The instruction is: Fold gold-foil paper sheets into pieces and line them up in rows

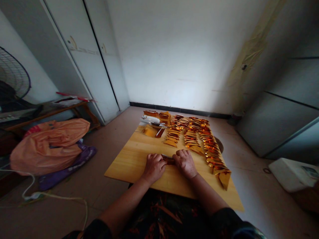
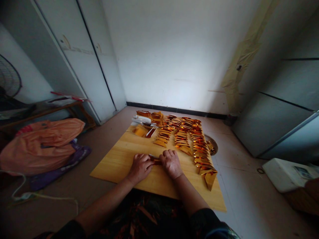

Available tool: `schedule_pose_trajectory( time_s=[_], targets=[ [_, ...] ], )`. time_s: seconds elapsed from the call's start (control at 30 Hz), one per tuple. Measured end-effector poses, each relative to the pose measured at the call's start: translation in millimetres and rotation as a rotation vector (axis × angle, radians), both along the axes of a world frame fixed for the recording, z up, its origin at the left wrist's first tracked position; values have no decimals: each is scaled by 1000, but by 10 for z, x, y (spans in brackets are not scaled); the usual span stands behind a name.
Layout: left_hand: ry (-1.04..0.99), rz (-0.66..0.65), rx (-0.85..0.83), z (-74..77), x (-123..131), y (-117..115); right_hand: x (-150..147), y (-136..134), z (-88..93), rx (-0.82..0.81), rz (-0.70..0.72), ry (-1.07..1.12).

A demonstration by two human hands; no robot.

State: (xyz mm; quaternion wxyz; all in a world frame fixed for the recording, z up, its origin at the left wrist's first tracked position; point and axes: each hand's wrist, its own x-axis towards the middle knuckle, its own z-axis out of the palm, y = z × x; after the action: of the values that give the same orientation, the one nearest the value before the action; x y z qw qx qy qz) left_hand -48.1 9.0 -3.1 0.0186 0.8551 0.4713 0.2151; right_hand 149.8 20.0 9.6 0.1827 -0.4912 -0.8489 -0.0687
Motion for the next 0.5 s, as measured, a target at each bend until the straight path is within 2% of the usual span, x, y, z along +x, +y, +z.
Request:
schedule_pose_trajectory(
  time_s=[0.23, 0.5],
  targets=[
    [-21, 6, -5, -10, 6, -8, 31, -57, -47, 72, -52, 67],
    [-8, 8, -3, -3, 12, -1, 25, -74, -28, 3, -34, 5]
  ],
)
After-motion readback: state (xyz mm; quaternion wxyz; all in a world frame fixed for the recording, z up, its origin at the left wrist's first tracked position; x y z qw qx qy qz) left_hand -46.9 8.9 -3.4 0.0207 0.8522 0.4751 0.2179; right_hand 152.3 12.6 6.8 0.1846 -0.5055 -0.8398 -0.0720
